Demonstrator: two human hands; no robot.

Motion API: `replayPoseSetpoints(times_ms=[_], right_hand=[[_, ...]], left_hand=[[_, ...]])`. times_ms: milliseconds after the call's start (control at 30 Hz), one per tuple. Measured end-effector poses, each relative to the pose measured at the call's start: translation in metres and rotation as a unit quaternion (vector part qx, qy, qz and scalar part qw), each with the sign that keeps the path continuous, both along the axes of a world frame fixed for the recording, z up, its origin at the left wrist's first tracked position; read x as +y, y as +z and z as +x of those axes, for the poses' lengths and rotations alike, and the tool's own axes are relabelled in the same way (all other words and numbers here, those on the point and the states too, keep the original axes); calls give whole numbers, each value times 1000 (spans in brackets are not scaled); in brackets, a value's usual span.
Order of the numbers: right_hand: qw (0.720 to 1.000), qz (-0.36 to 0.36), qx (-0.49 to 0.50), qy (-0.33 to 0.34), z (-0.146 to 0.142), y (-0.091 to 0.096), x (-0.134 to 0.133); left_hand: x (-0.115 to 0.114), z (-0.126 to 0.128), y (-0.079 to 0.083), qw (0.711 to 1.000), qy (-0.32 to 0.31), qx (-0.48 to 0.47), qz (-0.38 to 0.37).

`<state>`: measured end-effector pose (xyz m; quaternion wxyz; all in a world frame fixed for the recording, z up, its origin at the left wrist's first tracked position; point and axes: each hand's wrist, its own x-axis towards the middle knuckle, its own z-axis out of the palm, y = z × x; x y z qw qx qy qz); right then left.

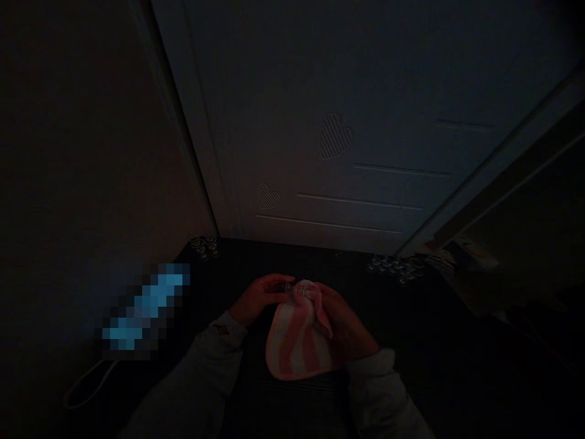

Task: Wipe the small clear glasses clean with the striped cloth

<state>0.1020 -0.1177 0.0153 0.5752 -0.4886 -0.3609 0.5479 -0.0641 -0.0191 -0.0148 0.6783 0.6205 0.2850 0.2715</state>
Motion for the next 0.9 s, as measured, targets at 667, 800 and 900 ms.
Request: replayPoseSetpoints(times_ms=[667,800,900], right_hand=[[991,8,104,-82,-3,-12,8],[994,22,90,-57,-17,-13,8],[997,34,64,-41,-23,-16,7]], left_hand=[[0,6,-7,990,124,1,64],[-9,10,-7,989,109,8,103],[-16,14,-7,983,110,15,149]])
